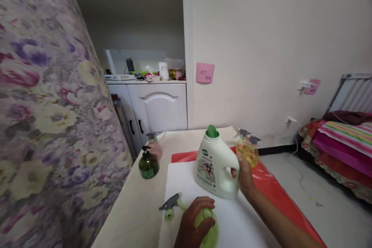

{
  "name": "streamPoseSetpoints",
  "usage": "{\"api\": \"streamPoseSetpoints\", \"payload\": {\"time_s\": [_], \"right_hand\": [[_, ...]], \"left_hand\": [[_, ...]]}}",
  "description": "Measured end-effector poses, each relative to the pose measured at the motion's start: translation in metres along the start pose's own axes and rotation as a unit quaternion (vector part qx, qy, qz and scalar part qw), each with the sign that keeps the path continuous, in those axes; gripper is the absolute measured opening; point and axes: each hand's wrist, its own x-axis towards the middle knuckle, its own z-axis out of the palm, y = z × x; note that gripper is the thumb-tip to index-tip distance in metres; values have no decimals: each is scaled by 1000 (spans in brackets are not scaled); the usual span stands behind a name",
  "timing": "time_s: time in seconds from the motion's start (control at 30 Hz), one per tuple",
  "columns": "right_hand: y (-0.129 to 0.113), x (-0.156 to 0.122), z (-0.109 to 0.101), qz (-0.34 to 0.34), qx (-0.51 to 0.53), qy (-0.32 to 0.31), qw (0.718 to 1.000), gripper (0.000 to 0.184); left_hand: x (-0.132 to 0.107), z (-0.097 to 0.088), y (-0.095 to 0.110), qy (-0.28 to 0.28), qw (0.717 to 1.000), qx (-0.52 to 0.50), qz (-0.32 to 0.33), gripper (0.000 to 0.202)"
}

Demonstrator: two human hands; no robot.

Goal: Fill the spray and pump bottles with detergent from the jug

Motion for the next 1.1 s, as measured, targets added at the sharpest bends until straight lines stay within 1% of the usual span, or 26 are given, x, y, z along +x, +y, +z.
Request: {"api": "streamPoseSetpoints", "payload": {"time_s": [0.07, 0.13, 0.3, 0.33, 0.4, 0.43, 0.47, 0.53, 0.57, 0.6, 0.63, 0.7, 0.73, 0.8, 0.83, 0.9, 0.97, 1.0, 1.03, 1.1], "right_hand": [[8, 0, 7, -5, 3, 8, 1000, 57], [12, 0, 8, -8, 1, 4, 1000, 58], [19, 5, -1, -12, -20, -20, 1000, 60], [20, 6, -4, -15, -25, -17, 999, 58], [21, 3, -14, -25, -33, 2, 999, 46], [22, -1, -20, -29, -37, 17, 999, 38], [24, -8, -27, -33, -40, 36, 998, 35], [27, -31, -40, -33, -45, 70, 996, 38], [29, -46, -46, -29, -48, 79, 995, 38], [31, -62, -49, -22, -51, 75, 996, 38], [34, -79, -50, -7, -75, 41, 996, 37], [39, -111, -44, 17, -123, -74, 990, 42], [41, -124, -38, 22, -129, -123, 984, 49], [45, -144, -22, 22, -128, -186, 974, 70], [47, -150, -14, 20, -124, -204, 971, 80], [50, -156, 0, 19, -118, -225, 967, 94], [54, -157, 9, 22, -115, -235, 965, 99], [56, -157, 11, 22, -113, -239, 964, 99], [58, -157, 13, 21, -111, -241, 964, 98], [61, -156, 14, 17, -104, -246, 964, 92]], "left_hand": [[0, -1, 1, -5, 1000, -2, -13, 20], [-1, -2, 3, -10, 999, 3, -40, 23], [0, 0, 14, -12, 997, 8, -79, 27], [0, 0, 16, -10, 996, 11, -83, 28], [0, 0, 19, -6, 996, 20, -89, 31], [-1, 0, 19, -5, 996, 25, -89, 33], [-1, 0, 20, -4, 996, 29, -87, 34], [-1, 0, 19, -6, 996, 33, -80, 33], [-2, 0, 19, -8, 996, 35, -78, 32], [-2, 1, 18, -9, 996, 37, -77, 32], [-2, 1, 17, -10, 996, 38, -78, 32], [-3, 2, 14, -12, 996, 37, -76, 33], [-3, 2, 13, -11, 997, 34, -72, 34], [-4, 0, 10, -2, 998, 22, -59, 34], [-5, -3, 7, 19, 998, 19, -59, 34], [-8, -13, 2, 101, 990, 52, -83, 39], [-11, -30, -4, 196, 964, 127, -130, 43], [-14, -40, -7, 226, 948, 166, -152, 43], [-17, -49, -11, 241, 935, 197, -171, 40], [-23, -63, -16, 244, 914, 250, -206, 30]]}}
